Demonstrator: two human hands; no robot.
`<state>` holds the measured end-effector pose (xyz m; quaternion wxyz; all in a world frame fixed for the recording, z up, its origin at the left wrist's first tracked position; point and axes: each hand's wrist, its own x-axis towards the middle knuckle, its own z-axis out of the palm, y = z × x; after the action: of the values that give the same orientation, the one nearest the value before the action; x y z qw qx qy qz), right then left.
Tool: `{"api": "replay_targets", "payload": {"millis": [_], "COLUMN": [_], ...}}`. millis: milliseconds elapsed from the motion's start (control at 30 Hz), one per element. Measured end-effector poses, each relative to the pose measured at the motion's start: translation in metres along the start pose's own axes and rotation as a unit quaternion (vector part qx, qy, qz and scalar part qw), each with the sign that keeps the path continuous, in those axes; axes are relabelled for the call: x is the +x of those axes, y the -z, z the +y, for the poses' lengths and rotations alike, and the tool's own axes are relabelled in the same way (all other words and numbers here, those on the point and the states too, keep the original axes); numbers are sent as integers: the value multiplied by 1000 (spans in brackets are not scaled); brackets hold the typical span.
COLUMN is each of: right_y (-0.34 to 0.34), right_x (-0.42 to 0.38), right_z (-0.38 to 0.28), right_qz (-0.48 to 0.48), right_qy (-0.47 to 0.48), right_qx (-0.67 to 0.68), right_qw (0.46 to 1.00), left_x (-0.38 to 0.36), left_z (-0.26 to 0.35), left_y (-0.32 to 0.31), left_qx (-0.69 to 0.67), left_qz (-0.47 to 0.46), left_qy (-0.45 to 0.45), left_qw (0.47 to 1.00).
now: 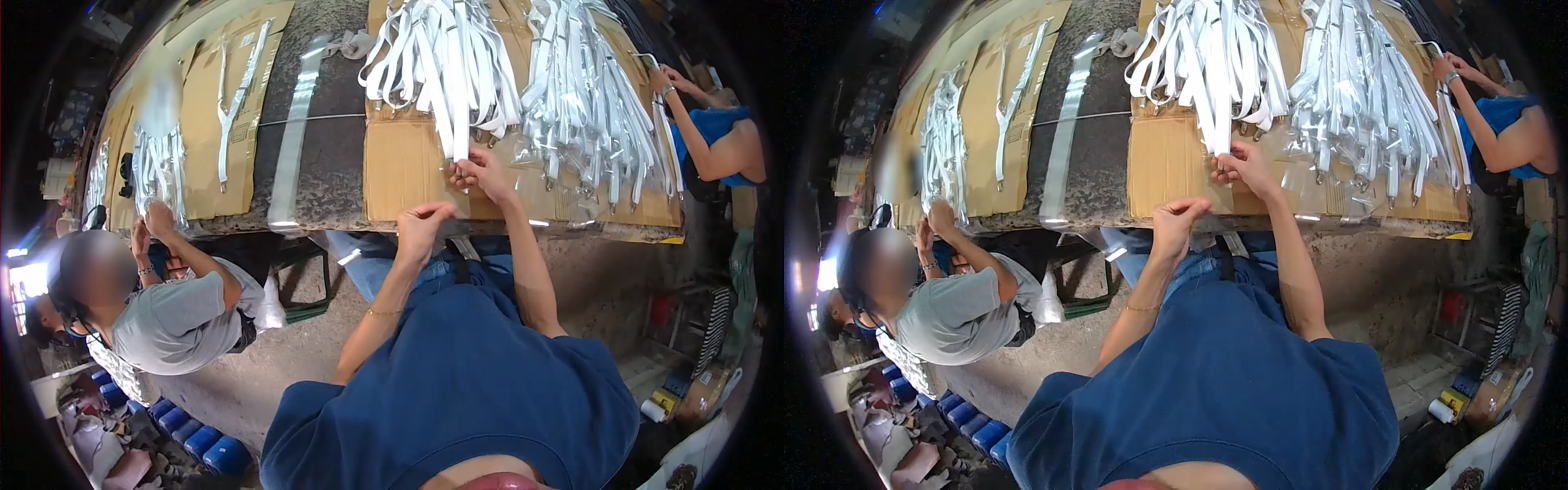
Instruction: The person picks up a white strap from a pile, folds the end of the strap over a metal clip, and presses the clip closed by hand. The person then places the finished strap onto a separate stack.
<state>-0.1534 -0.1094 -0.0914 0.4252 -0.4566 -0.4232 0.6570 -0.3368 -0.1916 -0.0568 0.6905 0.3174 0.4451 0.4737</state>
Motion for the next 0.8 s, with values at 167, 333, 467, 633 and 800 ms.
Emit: {"api": "replay_targets", "payload": {"millis": [167,333,467,633,800], "right_y": [5,17,22,26,26], "right_x": [-1,-5,-8,-4,0], "right_z": [0,3,7,10,8], "right_qz": [-25,-61,-70,-95,-117], "right_qy": [-20,-1,31,33,23], "right_qx": [75,163,238,241,213], "right_qw": [997,985,968,965,970], "left_x": [38,49,56,65,72], "left_z": [-9,-13,-23,-27,-29], "left_y": [5,-10,-20,-32,-32], "left_qx": [22,69,114,156,77], "left_qz": [69,87,97,112,118], "left_qy": [-92,-106,-102,-79,-95], "left_qw": [993,988,983,978,985]}}
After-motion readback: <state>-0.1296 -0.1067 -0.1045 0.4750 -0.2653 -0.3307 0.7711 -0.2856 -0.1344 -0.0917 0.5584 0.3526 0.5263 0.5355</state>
